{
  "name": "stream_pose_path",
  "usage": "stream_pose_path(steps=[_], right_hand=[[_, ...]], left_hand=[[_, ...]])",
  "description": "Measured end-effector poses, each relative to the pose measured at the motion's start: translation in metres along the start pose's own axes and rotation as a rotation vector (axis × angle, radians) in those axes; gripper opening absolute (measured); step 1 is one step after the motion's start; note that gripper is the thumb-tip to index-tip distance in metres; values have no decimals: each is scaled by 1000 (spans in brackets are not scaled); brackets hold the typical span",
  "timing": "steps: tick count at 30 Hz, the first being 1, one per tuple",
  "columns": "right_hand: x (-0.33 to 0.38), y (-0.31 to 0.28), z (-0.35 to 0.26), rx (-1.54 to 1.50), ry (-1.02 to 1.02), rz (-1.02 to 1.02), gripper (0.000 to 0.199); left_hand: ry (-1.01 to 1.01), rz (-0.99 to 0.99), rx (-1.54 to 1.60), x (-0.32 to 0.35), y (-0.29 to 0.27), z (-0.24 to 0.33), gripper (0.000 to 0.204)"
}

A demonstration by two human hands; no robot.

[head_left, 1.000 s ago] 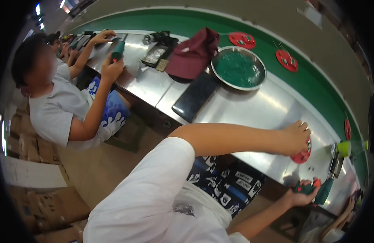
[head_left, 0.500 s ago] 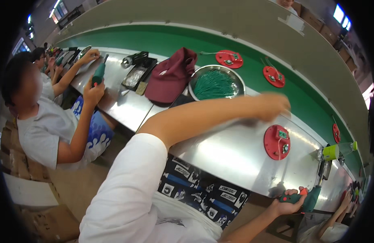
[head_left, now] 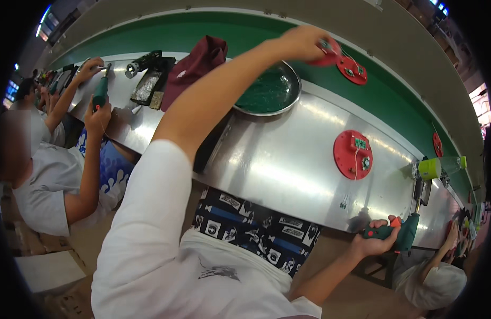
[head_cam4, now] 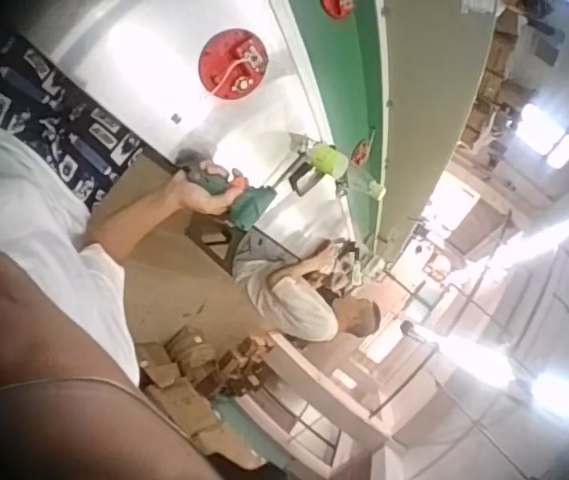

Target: Soldering electronic components onto small red circular circuit boards on an assembly line.

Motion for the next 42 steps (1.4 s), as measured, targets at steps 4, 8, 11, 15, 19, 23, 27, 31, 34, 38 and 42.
stream_pose_path(steps=[4, 8, 11, 15, 19, 23, 27, 31, 34, 38, 42], right_hand=[[-7, -16, 2, 37, -19, -95, 33], [-2, -13, 7, -38, 39, -161, 33], [-4, -15, 7, -1, 16, -170, 35], [-4, -9, 6, -25, -4, -205, 33], [-4, -8, 12, -20, 29, -239, 35], [-3, -6, 11, -1, 16, -264, 36], [-4, -6, 8, 41, 4, -259, 34], [-9, -9, 10, 35, 16, -282, 36], [-5, -3, 9, 9, 28, -358, 39], [13, 15, -1, -86, 8, -607, 42], [52, 38, -5, 0, 19, -830, 46]], left_hand=[[469, -162, -75, 132, 46, 123, 43], [405, -321, -322, 222, 93, 107, 40], [489, -80, -162, 228, 65, 100, 34], [215, 247, -416, 168, 13, 18, 17], [-101, 187, -572, 145, 2, -60, 13], [-18, 283, -384, 153, -8, -56, 15], [27, 359, -189, 154, -21, -54, 18], [94, 396, -22, 163, -26, -41, 16], [84, 368, 225, 182, -56, 0, 16], [71, 166, 258, 205, -54, 80, 10], [145, 28, 267, 234, 8, 77, 11]])
Point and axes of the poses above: each hand's wrist, its own x-axis away from the middle knuckle, its own y-axis out of the palm, z = x × y, the point moved 9 cm from there along -x, towards the middle knuckle, and after that the axes turned 9 degrees about -y, right-handed, at the moved point
